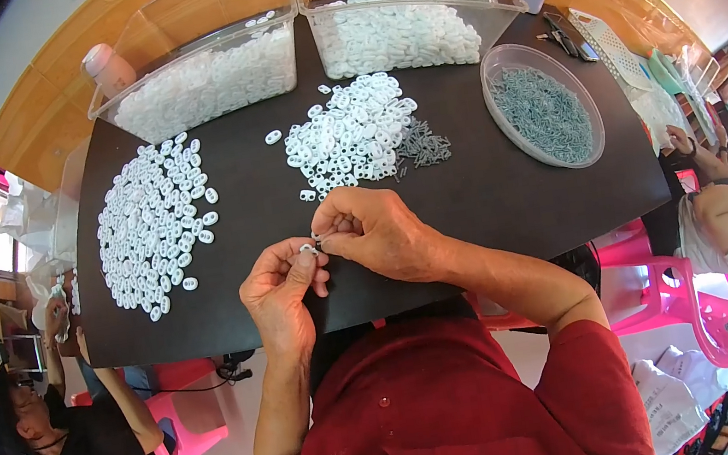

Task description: The recorder is manually assembling small white plastic hardware components by inserting tiny metal pins into specific slots.

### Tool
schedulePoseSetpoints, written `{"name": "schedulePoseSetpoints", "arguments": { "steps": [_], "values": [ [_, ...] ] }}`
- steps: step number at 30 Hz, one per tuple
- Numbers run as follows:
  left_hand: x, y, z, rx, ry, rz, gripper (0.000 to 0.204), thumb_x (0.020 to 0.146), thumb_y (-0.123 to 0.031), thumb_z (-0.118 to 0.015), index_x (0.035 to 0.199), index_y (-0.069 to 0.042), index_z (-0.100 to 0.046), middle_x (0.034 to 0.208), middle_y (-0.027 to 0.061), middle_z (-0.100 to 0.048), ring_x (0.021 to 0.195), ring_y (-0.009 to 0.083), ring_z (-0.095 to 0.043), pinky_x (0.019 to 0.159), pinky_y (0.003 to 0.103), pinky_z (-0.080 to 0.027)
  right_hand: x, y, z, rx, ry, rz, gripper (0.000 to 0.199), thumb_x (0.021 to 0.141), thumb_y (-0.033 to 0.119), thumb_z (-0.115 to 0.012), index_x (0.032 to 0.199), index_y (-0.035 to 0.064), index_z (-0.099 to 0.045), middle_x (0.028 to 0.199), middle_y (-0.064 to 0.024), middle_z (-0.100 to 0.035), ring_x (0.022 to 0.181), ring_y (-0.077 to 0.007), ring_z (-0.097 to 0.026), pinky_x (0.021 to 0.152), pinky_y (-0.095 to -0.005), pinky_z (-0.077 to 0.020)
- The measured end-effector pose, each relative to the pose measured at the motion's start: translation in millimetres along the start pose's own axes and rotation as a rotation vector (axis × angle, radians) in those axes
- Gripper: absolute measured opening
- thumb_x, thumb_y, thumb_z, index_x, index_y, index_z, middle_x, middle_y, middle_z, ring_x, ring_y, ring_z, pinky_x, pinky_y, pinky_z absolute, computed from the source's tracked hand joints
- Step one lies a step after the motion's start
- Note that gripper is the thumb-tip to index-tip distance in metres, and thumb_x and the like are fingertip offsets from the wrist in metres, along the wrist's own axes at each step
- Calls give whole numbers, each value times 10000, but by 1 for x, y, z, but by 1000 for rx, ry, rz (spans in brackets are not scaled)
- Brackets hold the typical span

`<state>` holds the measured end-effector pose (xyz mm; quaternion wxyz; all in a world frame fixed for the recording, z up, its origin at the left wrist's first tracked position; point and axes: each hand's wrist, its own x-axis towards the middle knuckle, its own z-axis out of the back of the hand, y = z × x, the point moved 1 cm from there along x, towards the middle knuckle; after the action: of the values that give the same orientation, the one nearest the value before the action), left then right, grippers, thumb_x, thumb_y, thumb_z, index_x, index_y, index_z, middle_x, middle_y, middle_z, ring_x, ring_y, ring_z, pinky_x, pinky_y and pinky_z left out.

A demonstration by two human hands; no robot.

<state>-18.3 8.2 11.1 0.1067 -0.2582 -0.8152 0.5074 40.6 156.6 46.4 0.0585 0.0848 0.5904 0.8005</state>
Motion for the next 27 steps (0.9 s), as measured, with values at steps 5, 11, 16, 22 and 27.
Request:
{"name": "schedulePoseSetpoints", "arguments": {
  "steps": [5, 11, 16, 22, 27],
  "values": [
    [-2, -1, 1, 31, 16, 26, 126, 870, -74, -617, 938, 32, -622, 759, 57, -621, 594, 78, -524, 512, 184, -414, 2, -1, -4, -22, 16, -16, 116, 812, 36, -639, 914, 9, -591, 775, -1, -575, 699, -58, -510, 620, -226, -422],
    [-4, -1, 3, 71, 18, 18, 128, 878, -96, -615, 937, 17, -623, 762, 37, -620, 607, 69, -524, 516, 179, -408, 2, 1, -6, -17, 8, -8, 119, 804, 38, -647, 909, 15, -595, 765, 3, -568, 695, -59, -509, 618, -227, -421],
    [-4, 0, 4, 85, 21, 23, 125, 880, -100, -613, 932, 13, -620, 767, 30, -616, 615, 64, -520, 517, 176, -402, 2, 4, -7, -36, 33, -32, 129, 793, 35, -658, 906, 19, -599, 763, 4, -566, 687, -58, -502, 612, -226, -418],
    [-5, 1, 3, 118, 21, 2, 114, 884, -96, -605, 922, 11, -615, 763, 18, -601, 623, 57, -507, 523, 173, -396, 4, 1, -6, -38, 40, -33, 119, 785, 33, -663, 891, 19, -610, 763, 5, -568, 683, -56, -499, 610, -226, -415],
    [-7, 3, 1, 168, 18, -60, 101, 888, -91, -598, 900, 8, -610, 750, 6, -583, 616, 49, -489, 519, 171, -390, 5, 6, -6, -19, 48, -16, 91, 785, 22, -649, 859, 6, -599, 739, -13, -585, 675, -63, -530, 605, -233, -440]
  ]
}}
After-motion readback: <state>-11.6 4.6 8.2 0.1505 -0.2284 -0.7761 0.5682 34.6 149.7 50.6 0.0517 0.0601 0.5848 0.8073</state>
